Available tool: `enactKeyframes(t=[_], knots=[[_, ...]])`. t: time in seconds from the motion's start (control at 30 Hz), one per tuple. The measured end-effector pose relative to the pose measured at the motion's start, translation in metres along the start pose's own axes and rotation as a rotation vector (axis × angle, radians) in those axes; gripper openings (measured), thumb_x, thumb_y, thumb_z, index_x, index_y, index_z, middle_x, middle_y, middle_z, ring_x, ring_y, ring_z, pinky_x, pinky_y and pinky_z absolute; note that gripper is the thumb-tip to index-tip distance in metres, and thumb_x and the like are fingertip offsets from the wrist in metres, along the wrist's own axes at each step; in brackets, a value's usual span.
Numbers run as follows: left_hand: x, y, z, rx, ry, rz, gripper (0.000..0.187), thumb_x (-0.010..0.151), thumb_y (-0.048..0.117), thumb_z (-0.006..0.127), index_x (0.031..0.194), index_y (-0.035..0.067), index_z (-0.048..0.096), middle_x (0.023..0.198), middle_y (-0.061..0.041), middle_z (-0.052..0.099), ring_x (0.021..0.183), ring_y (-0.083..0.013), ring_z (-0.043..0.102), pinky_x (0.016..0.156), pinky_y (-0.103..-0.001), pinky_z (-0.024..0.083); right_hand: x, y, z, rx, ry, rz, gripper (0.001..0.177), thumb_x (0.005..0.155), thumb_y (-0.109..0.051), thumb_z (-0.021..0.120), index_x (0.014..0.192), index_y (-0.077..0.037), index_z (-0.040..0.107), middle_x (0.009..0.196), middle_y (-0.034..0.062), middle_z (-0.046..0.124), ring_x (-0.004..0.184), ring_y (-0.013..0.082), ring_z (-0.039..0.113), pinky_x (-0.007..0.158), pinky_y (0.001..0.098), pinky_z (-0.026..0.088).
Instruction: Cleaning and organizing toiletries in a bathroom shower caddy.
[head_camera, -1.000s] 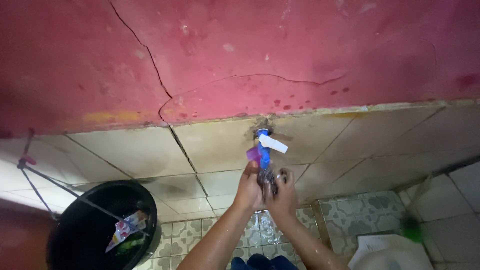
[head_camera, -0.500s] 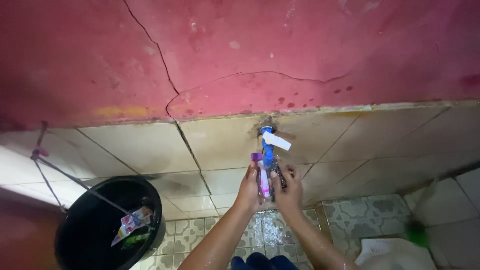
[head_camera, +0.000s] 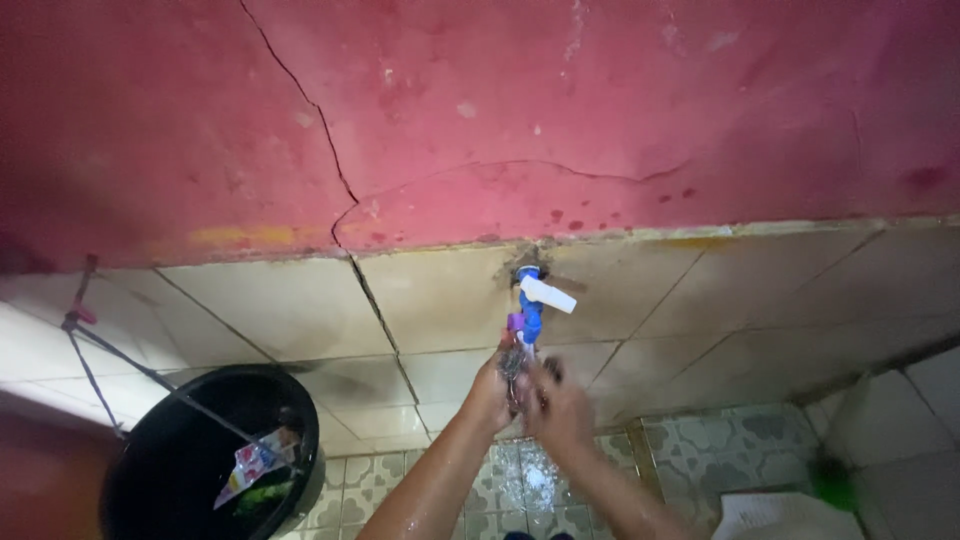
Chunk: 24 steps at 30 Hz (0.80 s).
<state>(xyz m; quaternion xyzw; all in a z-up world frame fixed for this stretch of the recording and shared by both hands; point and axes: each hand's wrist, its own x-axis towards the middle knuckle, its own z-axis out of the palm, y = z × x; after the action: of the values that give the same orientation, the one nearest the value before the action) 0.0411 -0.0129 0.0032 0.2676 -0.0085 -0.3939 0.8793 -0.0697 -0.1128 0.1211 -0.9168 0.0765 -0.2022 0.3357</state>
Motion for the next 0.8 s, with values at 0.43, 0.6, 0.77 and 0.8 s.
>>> enactKeyframes(t=[0.43, 0.6, 0.77, 0.8], knots=[[-0.038, 0.014, 0.089, 0.12, 0.041, -0.188, 0.065, 0.101, 0.062, 0.037, 0.133, 0.009, 0.057, 0.117, -0.008, 0.07, 0.1, -0.024, 0.072, 0.088, -0.042, 0.062, 0.051, 0.045, -0.014, -0.053, 0.117, 0.182, 0.029, 0.1, -0.03, 0.065, 0.121, -0.011, 0.072, 0.125, 0.0207, 0.06, 0.105, 0.0422, 0.065, 0.086, 0.0505, 0.053], [-0.019, 0.019, 0.066, 0.496, 0.156, -0.105, 0.07, 0.103, 0.061, 0.036, 0.133, 0.0, 0.053, 0.11, -0.01, 0.069, 0.098, -0.024, 0.072, 0.082, -0.044, 0.063, 0.05, 0.053, -0.022, 0.259, 0.281, 0.341, 0.036, 0.096, -0.038, 0.067, 0.117, -0.009, 0.071, 0.119, 0.0189, 0.06, 0.101, 0.0375, 0.07, 0.082, 0.0456, 0.056], [-0.015, -0.006, 0.018, 0.889, 0.129, 0.09, 0.048, 0.101, 0.033, 0.058, 0.143, 0.01, 0.051, 0.103, -0.011, 0.067, 0.088, -0.0193, 0.065, 0.074, -0.034, 0.056, 0.05, 0.049, -0.008, -0.029, 0.074, 0.143, 0.034, 0.092, -0.037, 0.069, 0.115, -0.012, 0.075, 0.123, 0.0183, 0.062, 0.104, 0.0402, 0.066, 0.082, 0.048, 0.053], [-0.017, -0.003, 0.018, 0.939, 0.133, 0.113, 0.059, 0.097, 0.019, 0.065, 0.151, 0.016, 0.043, 0.095, -0.014, 0.064, 0.081, -0.0215, 0.062, 0.068, -0.035, 0.052, 0.062, 0.064, 0.001, -0.052, 0.122, 0.22, 0.033, 0.093, -0.036, 0.069, 0.116, -0.013, 0.076, 0.121, 0.0191, 0.061, 0.104, 0.0404, 0.065, 0.084, 0.0482, 0.054]])
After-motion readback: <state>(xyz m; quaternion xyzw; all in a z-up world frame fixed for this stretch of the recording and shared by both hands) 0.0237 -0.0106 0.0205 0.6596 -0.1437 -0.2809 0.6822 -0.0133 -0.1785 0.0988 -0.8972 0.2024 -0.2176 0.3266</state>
